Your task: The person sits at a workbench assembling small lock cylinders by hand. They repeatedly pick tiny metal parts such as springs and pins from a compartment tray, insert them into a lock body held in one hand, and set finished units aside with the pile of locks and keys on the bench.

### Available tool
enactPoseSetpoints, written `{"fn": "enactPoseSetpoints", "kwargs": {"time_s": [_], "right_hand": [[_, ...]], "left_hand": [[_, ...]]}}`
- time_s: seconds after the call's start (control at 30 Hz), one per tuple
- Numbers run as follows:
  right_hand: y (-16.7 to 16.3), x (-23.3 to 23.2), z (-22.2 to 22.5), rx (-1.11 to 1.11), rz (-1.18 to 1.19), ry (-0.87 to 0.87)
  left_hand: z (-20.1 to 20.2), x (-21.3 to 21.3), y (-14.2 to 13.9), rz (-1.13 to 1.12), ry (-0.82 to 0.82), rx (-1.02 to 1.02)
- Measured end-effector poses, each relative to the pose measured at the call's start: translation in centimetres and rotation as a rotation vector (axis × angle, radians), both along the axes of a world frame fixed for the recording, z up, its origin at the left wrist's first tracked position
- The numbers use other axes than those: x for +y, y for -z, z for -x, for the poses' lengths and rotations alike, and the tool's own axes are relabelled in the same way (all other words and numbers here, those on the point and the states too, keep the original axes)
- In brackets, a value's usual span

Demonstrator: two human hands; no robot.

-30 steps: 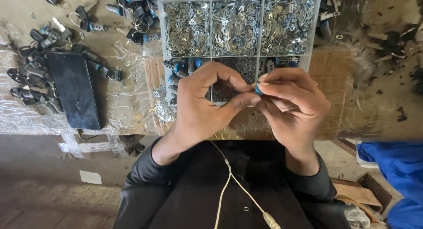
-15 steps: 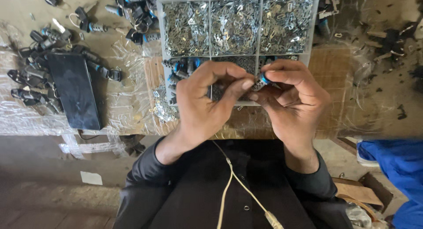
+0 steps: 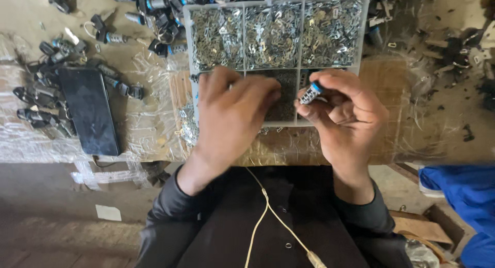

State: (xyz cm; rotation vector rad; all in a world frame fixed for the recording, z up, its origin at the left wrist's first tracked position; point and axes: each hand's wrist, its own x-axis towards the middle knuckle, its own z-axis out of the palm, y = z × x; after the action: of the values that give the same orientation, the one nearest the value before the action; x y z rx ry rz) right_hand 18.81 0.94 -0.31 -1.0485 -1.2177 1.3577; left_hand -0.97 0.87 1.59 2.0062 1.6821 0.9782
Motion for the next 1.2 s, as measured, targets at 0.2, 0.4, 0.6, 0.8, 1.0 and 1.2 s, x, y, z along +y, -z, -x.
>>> {"fn": "enactPoseSetpoints", "kwargs": {"time_s": [0.2, 0.4, 0.6, 0.8, 1.0, 1.2], "right_hand": [[-0.2, 0.1, 0.2, 0.046, 0.034, -0.003], [-0.1, -0.2, 0.1, -0.052, -0.011, -0.013], [-0.1, -0.1, 0.3, -0.038, -0.055, -0.011], [-0.4, 0.1, 0.1, -0.097, -0.044, -0.033], [-0.1, 0.3, 0.3, -0.021, -0.002, -0.023], [0.4, 0.0, 0.0, -0.067, -0.026, -0.035]], "left_hand": [[-0.5, -0.3, -0.8, 0.109, -0.039, -0.204], [-1.4, -0.6, -1.4, 0.369, -0.126, -0.701], [-1.1, -0.8, -0.6, 0.236, -0.005, -0.555], [0.0, -0.2, -0.6, 0.339, 0.021, -0.599], [-0.4, 0.1, -0.4, 0.016, 0.032, 0.021], [-0.4, -1.1, -0.7, 0.219, -0.043, -0.511]]}}
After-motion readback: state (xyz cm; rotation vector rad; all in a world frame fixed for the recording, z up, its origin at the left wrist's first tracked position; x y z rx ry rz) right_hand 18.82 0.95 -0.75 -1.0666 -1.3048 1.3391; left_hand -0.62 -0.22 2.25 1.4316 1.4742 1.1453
